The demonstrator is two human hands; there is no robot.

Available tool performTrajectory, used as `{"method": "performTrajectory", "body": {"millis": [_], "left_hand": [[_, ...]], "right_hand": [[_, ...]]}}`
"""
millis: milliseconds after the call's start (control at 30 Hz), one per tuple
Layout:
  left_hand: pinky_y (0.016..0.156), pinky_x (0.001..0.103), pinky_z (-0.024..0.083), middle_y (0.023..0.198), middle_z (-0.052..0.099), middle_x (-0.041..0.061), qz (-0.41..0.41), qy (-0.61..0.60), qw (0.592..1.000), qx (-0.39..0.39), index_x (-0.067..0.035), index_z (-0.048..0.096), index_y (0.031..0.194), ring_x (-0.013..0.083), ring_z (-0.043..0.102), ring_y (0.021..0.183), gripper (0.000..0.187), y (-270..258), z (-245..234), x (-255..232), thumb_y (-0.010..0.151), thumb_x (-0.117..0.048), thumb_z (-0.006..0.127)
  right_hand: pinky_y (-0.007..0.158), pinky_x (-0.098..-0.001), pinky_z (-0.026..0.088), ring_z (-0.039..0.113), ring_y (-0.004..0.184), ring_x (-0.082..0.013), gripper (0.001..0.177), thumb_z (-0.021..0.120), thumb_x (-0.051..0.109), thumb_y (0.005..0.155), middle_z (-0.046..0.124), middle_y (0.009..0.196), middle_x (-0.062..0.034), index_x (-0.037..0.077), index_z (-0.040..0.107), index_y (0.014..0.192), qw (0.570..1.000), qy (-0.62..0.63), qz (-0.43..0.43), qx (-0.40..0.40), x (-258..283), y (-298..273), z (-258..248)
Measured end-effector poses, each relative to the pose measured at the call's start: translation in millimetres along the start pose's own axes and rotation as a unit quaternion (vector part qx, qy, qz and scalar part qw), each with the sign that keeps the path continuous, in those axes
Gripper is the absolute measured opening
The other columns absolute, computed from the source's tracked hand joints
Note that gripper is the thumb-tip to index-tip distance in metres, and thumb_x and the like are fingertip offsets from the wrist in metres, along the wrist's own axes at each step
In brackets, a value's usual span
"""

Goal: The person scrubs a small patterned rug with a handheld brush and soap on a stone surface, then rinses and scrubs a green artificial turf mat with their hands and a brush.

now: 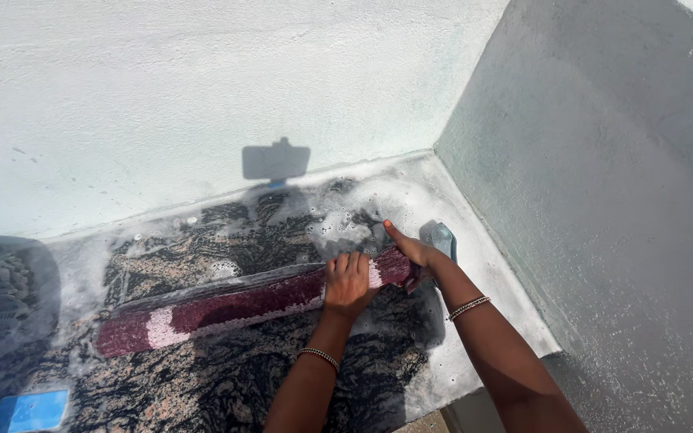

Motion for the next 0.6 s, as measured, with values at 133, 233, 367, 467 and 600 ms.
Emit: {"method": "performTrajectory", "body": {"millis": [133,233,367,467,600], "left_hand": [[0.092,0.045,0.048,0.111,0.070,0.009,0.015,0.023,0.997,-0.074,-0.006,0.069,0.113,0.0258,0.064,0.099,0.024,1,-5,-5,0.093,-0.016,0.059],[0.100,0.049,0.048,0.110,0.074,0.010,-0.005,0.039,0.997,-0.064,-0.008,0.070,0.118,0.0278,0.068,0.099,0.030,12,-1,-5,0.091,-0.017,0.062],[0.092,0.048,0.054,0.099,0.075,0.020,-0.051,-0.114,0.977,0.171,0.001,0.070,0.106,0.0351,0.072,0.096,0.069,28,-7,10,0.070,-0.056,0.085],[0.089,0.046,0.058,0.099,0.075,0.019,-0.084,-0.094,0.946,0.298,-0.002,0.070,0.109,0.0354,0.074,0.096,0.074,47,2,18,0.065,-0.059,0.085],[0.088,0.045,0.059,0.099,0.076,0.020,-0.123,-0.147,0.920,0.342,-0.001,0.073,0.104,0.0350,0.074,0.097,0.067,55,11,34,0.064,-0.054,0.082]], "right_hand": [[0.086,-0.0524,0.053,0.070,0.096,-0.0374,0.082,0.046,0.077,0.091,0.071,0.107,-0.0210,0.009,0.061,0.135,0.990,-0.099,-0.098,-0.030,-15,19,8],[0.079,-0.0461,0.058,0.076,0.083,-0.0368,0.077,0.055,0.070,0.089,0.077,0.085,-0.0230,0.002,0.075,0.120,0.927,-0.183,-0.250,-0.213,-28,27,21],[0.068,-0.0509,0.054,0.072,0.068,-0.0414,0.055,0.055,0.057,0.093,0.067,0.064,-0.0260,0.015,0.072,0.125,0.878,-0.205,-0.334,-0.277,-19,-1,32],[0.063,-0.0518,0.053,0.069,0.070,-0.0413,0.045,0.059,0.051,0.097,0.068,0.070,-0.0205,0.010,0.074,0.106,0.772,-0.241,-0.506,-0.300,-1,-20,33],[0.058,-0.0487,0.053,0.069,0.067,-0.0390,0.037,0.059,0.046,0.099,0.068,0.071,-0.0169,0.011,0.071,0.096,0.739,-0.270,-0.558,-0.265,13,-24,32]]}}
Point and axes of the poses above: each hand's wrist, its own y-axis towards the middle knuckle, its own z-axis out of the palm, x = y × z, the point moved 3 cm from there along y, towards the middle knuckle
